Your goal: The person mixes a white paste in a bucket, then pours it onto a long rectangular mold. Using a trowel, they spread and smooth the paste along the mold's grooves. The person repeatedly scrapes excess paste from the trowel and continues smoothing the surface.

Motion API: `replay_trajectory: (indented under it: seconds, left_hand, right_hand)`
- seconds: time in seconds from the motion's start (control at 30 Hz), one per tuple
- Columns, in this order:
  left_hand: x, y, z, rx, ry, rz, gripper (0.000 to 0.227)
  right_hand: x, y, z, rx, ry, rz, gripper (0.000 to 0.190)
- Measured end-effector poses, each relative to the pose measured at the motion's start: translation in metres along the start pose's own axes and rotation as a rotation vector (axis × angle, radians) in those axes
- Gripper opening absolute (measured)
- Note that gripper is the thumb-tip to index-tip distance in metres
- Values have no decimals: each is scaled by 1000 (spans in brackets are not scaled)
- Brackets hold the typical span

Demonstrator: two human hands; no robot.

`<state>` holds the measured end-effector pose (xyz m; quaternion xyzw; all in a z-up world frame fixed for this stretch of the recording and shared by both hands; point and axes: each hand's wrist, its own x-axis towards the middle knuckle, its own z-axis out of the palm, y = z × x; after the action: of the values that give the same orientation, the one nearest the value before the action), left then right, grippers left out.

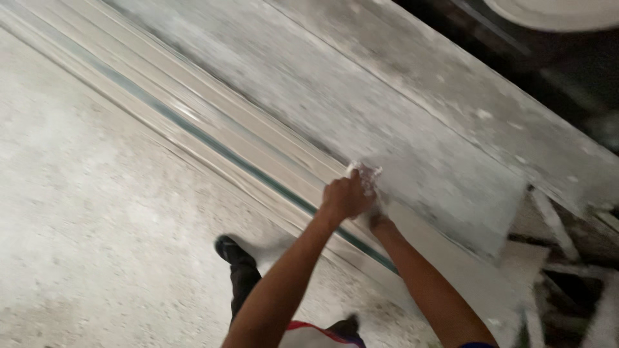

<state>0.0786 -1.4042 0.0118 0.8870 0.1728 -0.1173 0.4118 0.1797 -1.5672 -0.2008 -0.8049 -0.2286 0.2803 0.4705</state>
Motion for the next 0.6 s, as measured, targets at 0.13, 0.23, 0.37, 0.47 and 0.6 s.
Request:
replay_trajectory:
  seconds: [0.13,0.23,0.37,0.47,0.6]
  left_hand:
    - [-23,78,105,-30,53,34,72]
    - [-43,143,168,-13,48,34,66]
    - [-69,206,232,-49,94,75,65]
    - [-78,238,273,-56,13,63,62]
    - [-85,261,314,-66,-83,95,63]
  right_hand:
    - [-84,69,-92,-52,-27,-77,60]
    - [-149,91,-152,-134,-45,-89,60]
    - [-220,95,-219,-306,-66,-109,61]
    - [-277,99,-259,-432,-39,-91,62]
    - [-320,88,-292,-583,6,-96,62]
